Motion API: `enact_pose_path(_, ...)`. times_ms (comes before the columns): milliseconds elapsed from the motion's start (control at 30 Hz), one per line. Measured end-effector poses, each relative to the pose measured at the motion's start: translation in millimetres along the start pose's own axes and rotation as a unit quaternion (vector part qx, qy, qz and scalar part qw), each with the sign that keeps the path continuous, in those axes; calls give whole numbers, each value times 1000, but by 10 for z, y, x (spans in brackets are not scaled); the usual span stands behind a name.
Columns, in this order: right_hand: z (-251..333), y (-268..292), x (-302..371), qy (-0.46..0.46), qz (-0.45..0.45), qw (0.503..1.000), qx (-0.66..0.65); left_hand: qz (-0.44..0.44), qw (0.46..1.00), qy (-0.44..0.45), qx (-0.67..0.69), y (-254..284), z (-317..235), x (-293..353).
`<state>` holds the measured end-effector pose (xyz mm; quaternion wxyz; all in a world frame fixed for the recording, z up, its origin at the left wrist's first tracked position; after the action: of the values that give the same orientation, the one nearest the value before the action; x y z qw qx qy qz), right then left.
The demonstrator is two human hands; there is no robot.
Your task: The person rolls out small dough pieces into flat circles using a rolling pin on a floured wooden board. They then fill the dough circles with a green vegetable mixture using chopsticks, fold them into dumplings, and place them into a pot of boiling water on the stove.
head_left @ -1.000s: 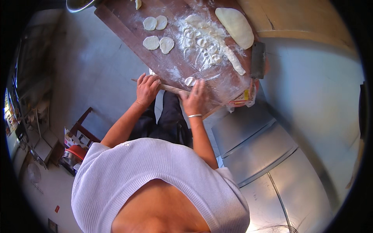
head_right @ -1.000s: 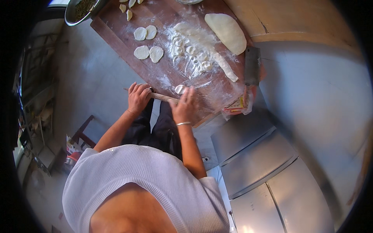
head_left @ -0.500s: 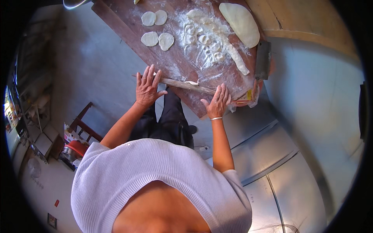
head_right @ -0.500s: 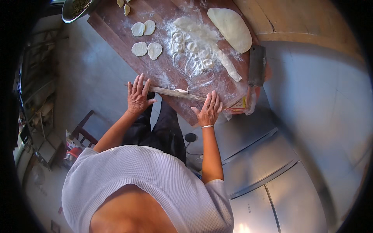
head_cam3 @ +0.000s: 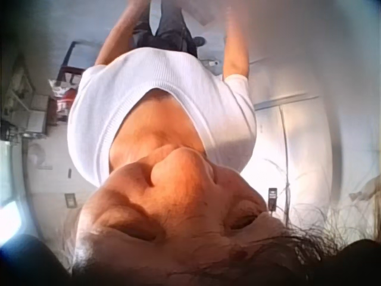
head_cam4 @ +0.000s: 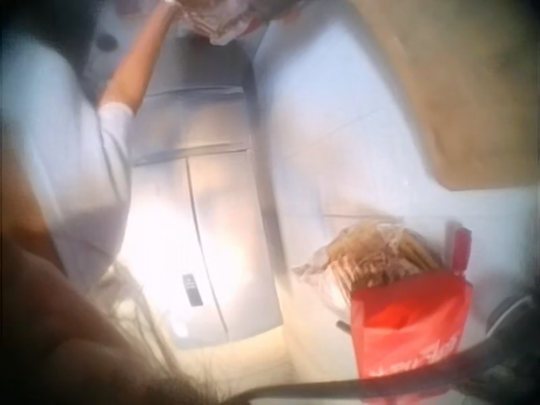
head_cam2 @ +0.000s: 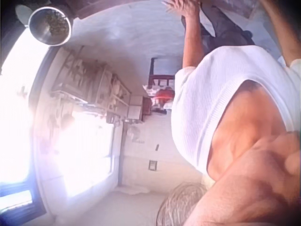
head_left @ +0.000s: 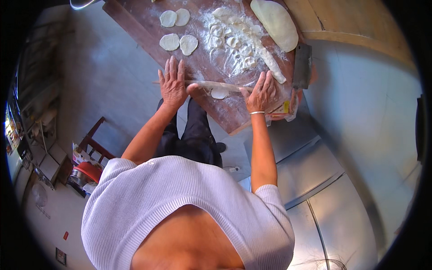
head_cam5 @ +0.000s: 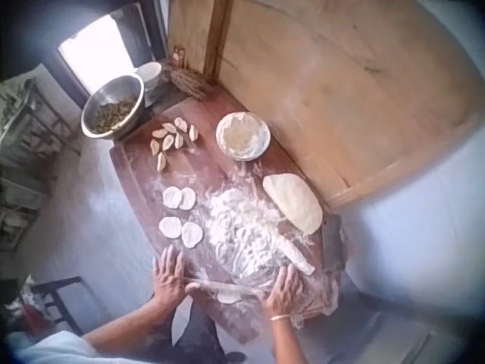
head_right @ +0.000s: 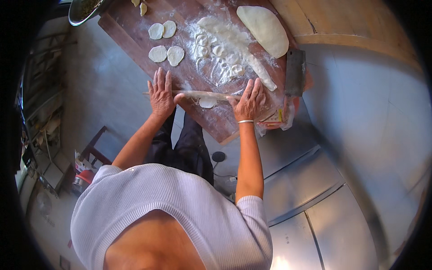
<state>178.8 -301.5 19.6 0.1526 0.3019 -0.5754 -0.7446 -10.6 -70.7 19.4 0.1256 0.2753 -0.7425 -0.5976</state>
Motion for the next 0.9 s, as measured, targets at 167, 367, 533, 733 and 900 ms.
enact_pose_path(167, -130, 127, 811, 54, 23, 998, 6, 77, 995, -49, 28, 112, -112, 755)
enact_pose_path(367, -24, 73, 82, -1, -4, 1000, -11, 9, 1000, -22, 1, 59, -89, 125)
enact_pose_path(533, -129, 194, 952, 37, 23, 999, 7, 124, 990, -66, 34, 79, -110, 888)
enact_pose_path(733, -97, 105, 279, -39, -4, 999, 12, 4, 999, -29, 14, 53, -114, -48)
enact_pose_path(900, -14, 194, 827, -1, 28, 1000, 8, 105, 992, -62, 4, 98, -58, 524)
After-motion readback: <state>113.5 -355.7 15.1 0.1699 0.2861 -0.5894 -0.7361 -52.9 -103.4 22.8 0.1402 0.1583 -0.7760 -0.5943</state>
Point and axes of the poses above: each hand's wrist, its own x-axis away from the middle knuckle, its own y-axis out of the back of the hand, z = x × y, the point moved 8 cm from there along -x, towards the middle knuckle, and after that the axes turned 15 degrees about -z, right-handed, at the moved point
